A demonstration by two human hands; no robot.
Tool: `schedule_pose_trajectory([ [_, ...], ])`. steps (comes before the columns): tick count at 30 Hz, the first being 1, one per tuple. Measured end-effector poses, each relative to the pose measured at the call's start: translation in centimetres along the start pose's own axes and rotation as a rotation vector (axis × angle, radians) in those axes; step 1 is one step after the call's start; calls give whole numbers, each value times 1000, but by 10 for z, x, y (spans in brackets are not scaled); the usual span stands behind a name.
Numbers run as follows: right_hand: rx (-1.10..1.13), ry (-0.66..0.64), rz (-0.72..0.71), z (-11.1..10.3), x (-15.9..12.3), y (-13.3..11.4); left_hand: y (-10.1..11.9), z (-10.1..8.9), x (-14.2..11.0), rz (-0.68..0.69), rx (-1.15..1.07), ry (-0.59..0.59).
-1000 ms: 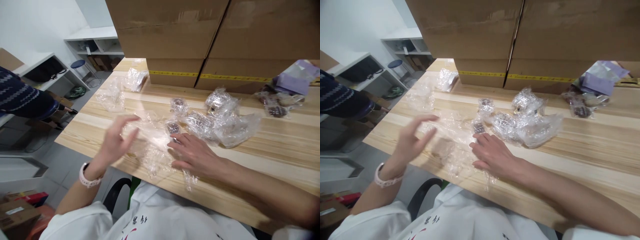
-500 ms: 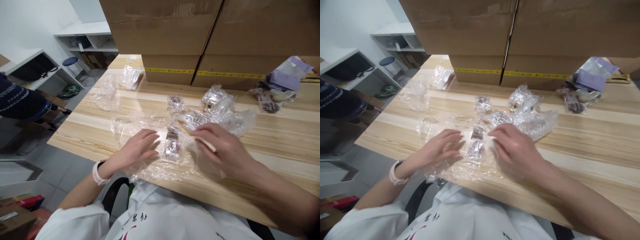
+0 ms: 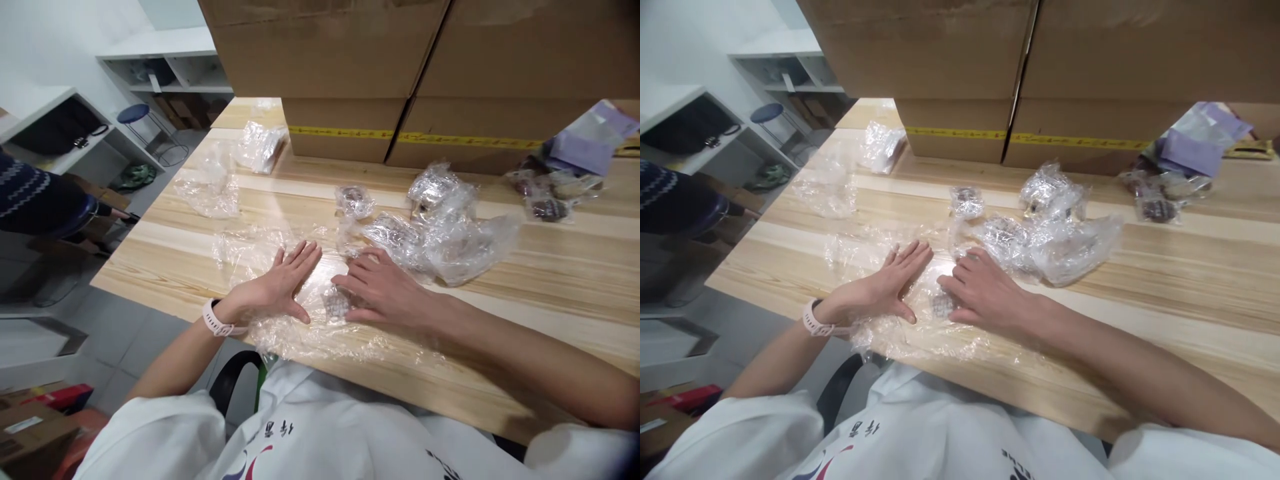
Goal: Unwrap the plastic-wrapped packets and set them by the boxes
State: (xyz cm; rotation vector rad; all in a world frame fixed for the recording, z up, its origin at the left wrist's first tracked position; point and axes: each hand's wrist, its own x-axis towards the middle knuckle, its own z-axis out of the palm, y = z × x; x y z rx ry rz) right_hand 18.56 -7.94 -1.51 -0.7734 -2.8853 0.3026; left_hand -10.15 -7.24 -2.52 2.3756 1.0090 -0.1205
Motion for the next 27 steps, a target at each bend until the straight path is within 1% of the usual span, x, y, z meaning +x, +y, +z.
schedule_pose_trajectory([
  [3, -9, 25, -16, 4, 0, -5, 0, 0, 4, 1, 22, 5],
  [7, -19, -2, 73, 10, -5, 7, -2, 3, 5, -1, 61, 15],
  [10, -19, -12, 149, 5, -17, 18, -1, 2, 4, -12, 73, -9],
  [14, -20, -15, 174, -6, -24, 18, 1, 0, 5, -19, 67, -18],
  [17, 86, -51, 146, -12, -17, 15, 1, 1, 7, -20, 69, -3],
  [21, 215, -91, 40, -12, -7, 20, 1, 2, 8, -20, 54, 5],
  [24, 190, -74, 22, -6, -11, 22, 2, 0, 7, -33, 47, -12],
  [26, 118, -16, 20, -4, -19, 18, 2, -1, 6, -31, 44, -7],
  [27, 70, 34, 17, -4, -25, 14, 3, -1, 6, -26, 43, -2],
])
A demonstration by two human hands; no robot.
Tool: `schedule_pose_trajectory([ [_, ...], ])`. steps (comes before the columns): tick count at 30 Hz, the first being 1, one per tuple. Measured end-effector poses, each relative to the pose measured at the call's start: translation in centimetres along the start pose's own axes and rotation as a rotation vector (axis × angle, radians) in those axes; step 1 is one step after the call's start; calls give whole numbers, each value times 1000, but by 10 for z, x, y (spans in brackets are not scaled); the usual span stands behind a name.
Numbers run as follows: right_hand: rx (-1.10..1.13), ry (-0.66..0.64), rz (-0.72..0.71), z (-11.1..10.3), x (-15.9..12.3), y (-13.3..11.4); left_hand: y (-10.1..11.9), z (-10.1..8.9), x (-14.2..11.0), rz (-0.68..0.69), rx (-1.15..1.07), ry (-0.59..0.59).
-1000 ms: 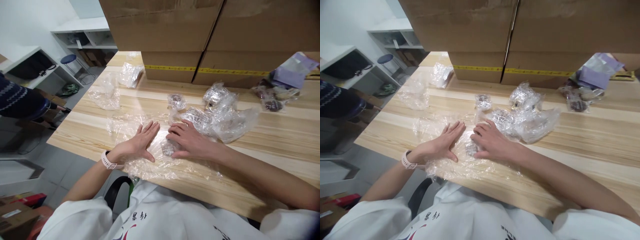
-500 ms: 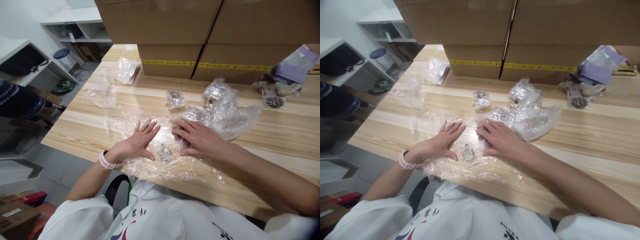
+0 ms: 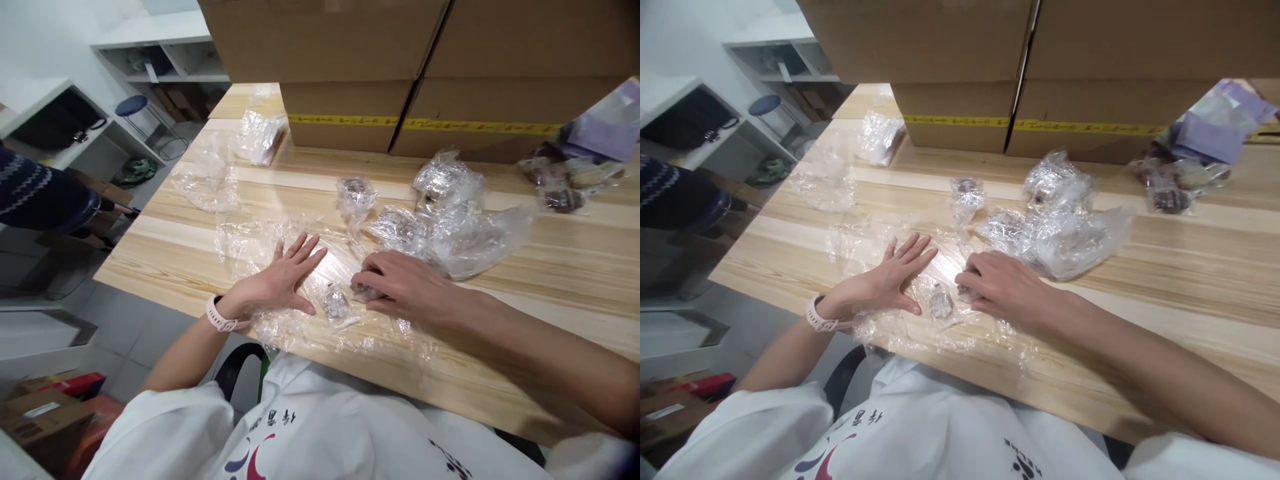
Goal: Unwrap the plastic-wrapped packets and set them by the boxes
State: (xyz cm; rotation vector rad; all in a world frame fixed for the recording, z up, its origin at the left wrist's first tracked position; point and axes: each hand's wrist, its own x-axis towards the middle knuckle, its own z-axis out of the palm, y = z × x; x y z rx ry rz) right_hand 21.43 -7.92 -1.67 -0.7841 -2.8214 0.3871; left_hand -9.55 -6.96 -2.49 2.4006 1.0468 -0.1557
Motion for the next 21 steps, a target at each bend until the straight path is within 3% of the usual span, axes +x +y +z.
schedule_pose_trajectory([
  [4, -145, 258, 0, -15, -21, -17, 0, 0, 0, 3, -3, 3],
  [6, -73, 368, 31, -25, -24, -25, 0, 0, 1, -3, -7, -5],
  [8, 119, 384, 38, -30, -16, -31, 0, 1, 1, -6, -7, -4],
  [11, 309, 164, -21, -19, 12, -34, 0, 2, 1, -3, -8, 13],
  [15, 324, -143, -65, 3, 46, -32, -1, 4, 0, -12, -6, 27],
  [18, 326, -214, -161, 7, 49, -29, -2, 6, -1, -31, 21, 39],
  [21, 275, -187, -219, 5, 40, -32, -3, 8, -2, -31, 48, 67],
])
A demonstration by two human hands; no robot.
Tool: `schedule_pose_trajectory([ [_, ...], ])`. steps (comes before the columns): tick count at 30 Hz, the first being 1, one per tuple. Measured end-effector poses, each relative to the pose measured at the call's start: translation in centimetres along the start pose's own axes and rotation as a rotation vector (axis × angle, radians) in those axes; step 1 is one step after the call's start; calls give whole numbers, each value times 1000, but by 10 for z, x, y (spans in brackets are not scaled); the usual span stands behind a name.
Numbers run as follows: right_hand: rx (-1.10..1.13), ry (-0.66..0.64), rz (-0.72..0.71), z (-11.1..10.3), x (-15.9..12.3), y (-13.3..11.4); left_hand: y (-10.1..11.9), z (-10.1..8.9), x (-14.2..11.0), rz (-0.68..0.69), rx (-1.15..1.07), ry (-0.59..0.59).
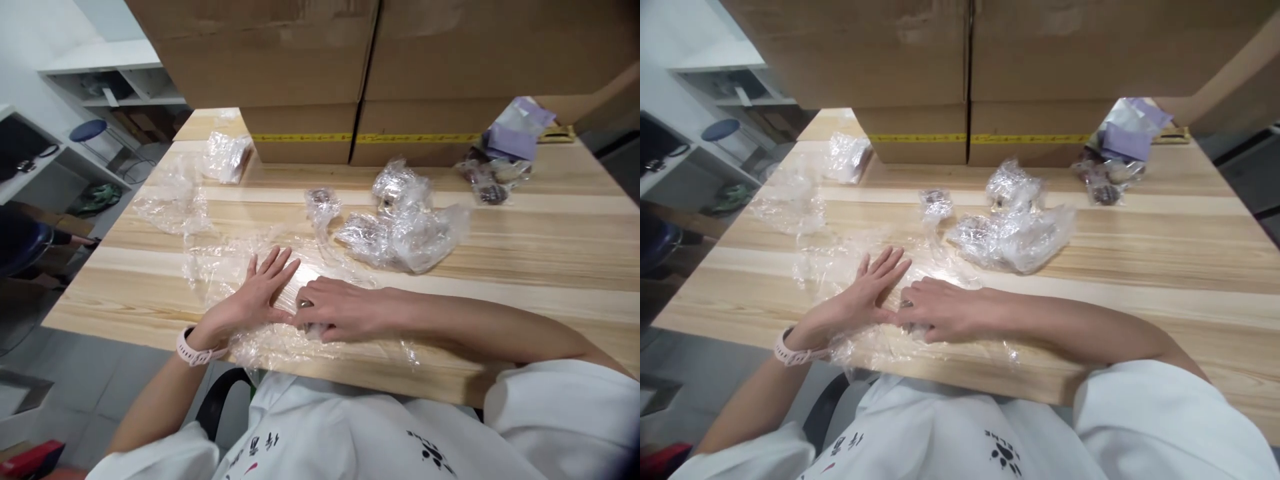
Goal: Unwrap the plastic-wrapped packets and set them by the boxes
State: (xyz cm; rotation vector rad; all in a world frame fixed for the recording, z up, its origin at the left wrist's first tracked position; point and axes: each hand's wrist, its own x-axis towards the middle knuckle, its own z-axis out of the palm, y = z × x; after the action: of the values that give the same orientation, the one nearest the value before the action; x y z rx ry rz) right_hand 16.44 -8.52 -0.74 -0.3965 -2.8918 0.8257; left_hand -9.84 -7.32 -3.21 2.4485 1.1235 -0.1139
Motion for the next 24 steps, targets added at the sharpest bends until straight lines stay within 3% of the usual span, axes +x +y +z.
schedule_pose_trajectory([
  [5, -16, 166, -28, 1, -16, -12, 4, -1, -3, -24, -33, 46],
  [9, 160, 489, 64, -13, -54, -20, 6, 0, -4, -79, -104, 99],
  [11, 222, 709, 249, -24, -88, -17, 4, 3, -4, -88, -148, 162],
  [13, 175, 970, 544, -35, -129, -6, 3, 6, -4, -78, -188, 251],
  [15, 27, 1269, 853, -40, -174, 16, 0, 8, -3, -73, -216, 320],
  [18, -107, 1522, 1153, -34, -238, 60, -6, 3, -3, -100, -207, 365],
  [21, -116, 1547, 1334, -16, -286, 97, -16, -17, -6, -106, -120, 382],
  [22, -145, 1504, 1383, -9, -297, 105, -17, -28, -8, -91, -79, 378],
  [24, -299, 1277, 1425, 4, -310, 112, -11, -56, -12, -42, -6, 358],
])
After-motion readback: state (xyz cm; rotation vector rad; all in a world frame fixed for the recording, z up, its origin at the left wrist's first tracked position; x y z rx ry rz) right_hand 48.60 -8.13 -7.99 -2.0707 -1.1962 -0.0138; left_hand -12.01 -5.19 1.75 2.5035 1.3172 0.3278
